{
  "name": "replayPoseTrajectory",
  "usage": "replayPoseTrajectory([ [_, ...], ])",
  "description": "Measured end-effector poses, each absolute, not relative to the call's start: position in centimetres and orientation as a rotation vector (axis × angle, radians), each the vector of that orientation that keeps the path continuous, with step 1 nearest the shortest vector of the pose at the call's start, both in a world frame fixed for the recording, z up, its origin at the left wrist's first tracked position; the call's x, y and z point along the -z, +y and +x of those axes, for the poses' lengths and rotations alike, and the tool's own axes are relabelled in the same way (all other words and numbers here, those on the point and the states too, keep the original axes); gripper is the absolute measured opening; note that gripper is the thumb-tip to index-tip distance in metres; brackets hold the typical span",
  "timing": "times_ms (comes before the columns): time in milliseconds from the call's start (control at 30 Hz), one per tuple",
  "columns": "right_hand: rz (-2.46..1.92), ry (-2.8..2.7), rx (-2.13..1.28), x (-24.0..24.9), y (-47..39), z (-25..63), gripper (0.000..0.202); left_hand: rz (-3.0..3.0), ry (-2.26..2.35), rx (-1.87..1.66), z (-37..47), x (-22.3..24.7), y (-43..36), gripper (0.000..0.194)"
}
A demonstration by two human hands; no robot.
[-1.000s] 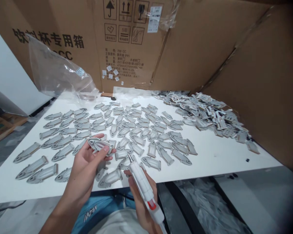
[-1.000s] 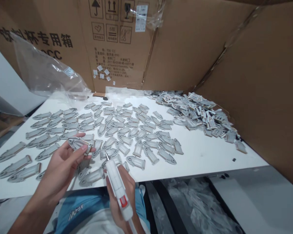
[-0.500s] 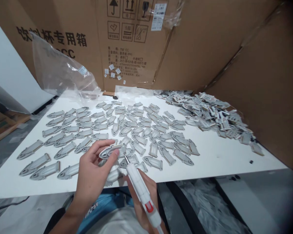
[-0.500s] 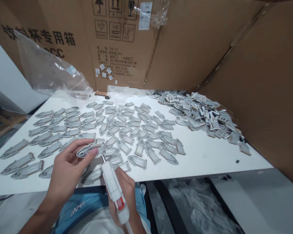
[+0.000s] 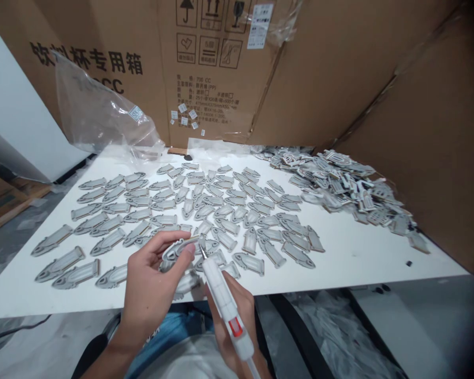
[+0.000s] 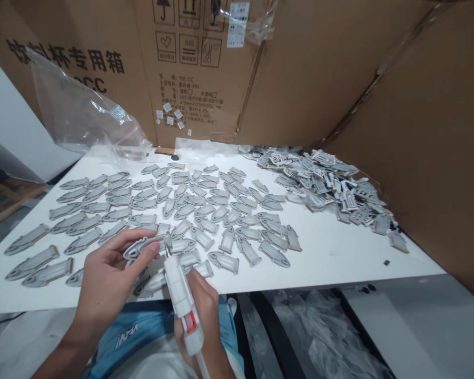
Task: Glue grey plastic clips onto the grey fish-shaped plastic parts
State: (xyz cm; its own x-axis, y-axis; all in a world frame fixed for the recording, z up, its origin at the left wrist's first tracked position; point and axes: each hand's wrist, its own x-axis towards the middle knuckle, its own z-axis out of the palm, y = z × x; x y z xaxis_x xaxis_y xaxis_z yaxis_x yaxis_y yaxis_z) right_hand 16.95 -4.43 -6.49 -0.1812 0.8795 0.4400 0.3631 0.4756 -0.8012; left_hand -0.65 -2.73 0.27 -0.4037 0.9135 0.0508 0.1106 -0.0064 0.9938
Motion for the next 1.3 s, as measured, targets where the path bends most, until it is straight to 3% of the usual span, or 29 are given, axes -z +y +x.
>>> replayPoseTrajectory([
  [433,-1.17,-1.746,-0.725,6.9,-4.6,17.0,0.022,1.09,1.59,-1.51,-0.7,-0.5,-2.7,0.026],
  [700,-1.175,-1.756,-0.686,6.5,-4.7,17.1,0.032,1.112,1.616,-1.51,-0.6,-0.4,-2.9,0.024],
  [1067,-1.13,-1.731,-0.726,6.7,-4.2,17.2,0.032,1.584,1.746,-1.693,-0.1,-0.2,-2.9,0.006],
  [1300,-1.186,-1.731,-0.792,6.9,-3.9,17.4,0.039,1.975,1.531,-1.784,-1.0,0.6,-2.7,0.031],
])
